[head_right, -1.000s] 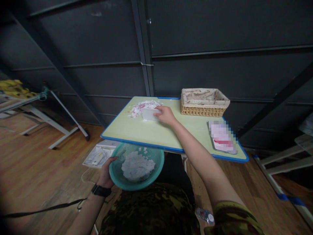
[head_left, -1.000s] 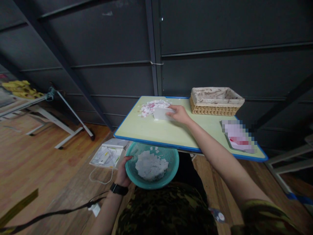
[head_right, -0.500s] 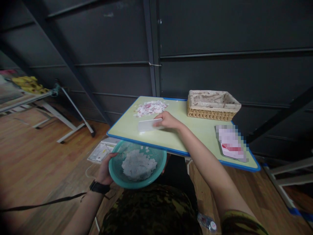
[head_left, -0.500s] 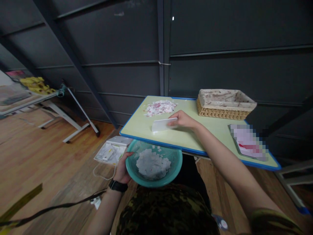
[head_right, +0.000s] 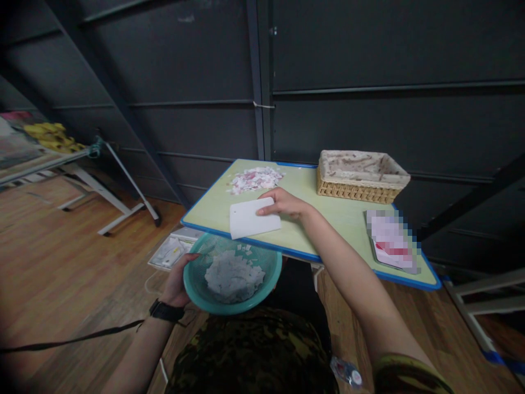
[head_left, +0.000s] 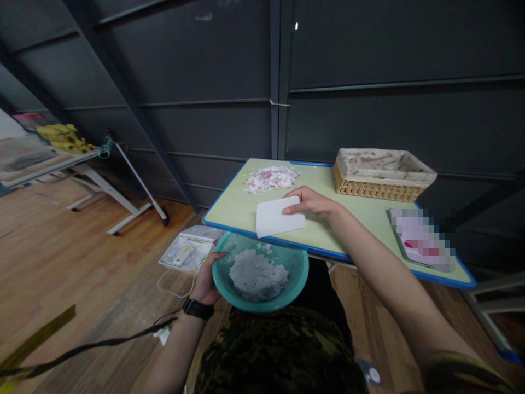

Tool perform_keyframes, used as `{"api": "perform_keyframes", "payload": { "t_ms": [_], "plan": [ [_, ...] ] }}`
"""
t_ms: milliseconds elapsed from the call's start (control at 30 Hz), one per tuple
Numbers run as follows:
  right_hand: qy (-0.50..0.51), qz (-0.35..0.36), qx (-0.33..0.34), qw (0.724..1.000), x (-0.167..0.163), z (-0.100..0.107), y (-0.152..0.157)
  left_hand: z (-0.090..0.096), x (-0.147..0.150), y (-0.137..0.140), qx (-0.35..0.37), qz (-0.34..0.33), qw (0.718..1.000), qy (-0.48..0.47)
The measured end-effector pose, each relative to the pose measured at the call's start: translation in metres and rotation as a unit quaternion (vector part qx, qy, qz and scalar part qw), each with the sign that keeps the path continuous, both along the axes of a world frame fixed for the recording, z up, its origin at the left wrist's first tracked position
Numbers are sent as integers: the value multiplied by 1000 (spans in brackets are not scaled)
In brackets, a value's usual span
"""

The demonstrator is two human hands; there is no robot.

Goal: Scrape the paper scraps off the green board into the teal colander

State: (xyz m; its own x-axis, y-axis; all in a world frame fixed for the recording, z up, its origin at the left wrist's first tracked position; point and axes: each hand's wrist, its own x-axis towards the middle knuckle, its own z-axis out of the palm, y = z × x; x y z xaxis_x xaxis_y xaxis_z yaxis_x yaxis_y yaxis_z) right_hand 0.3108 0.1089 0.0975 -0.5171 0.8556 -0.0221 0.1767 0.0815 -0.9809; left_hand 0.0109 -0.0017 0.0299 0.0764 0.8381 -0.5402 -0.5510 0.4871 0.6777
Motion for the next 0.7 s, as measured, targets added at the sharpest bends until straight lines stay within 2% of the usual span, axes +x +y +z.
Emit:
{"api": "perform_keyframes", "payload": {
  "t_ms": [167, 300, 400, 467, 567, 700],
  "plan": [
    [70, -176, 57, 980, -1, -7, 10, -1, 2, 0, 8, 6, 1000, 4],
    [66, -321, 147, 933, 2, -17, 25, -4, 0, 1, -11, 3, 1000, 10],
    [33, -393, 197, 897, 7, -22, 33, -9, -2, 1, -17, -2, 1000, 5],
    [38, -395, 195, 897, 9, -23, 33, -12, -3, 1, -16, -1, 1000, 2],
    [61, -331, 168, 927, 9, -18, 26, -12, -3, 1, -8, -6, 1000, -5],
    [-4, -234, 136, 963, 5, -12, 16, -9, -4, 0, -6, -12, 1000, -4]
  ]
}}
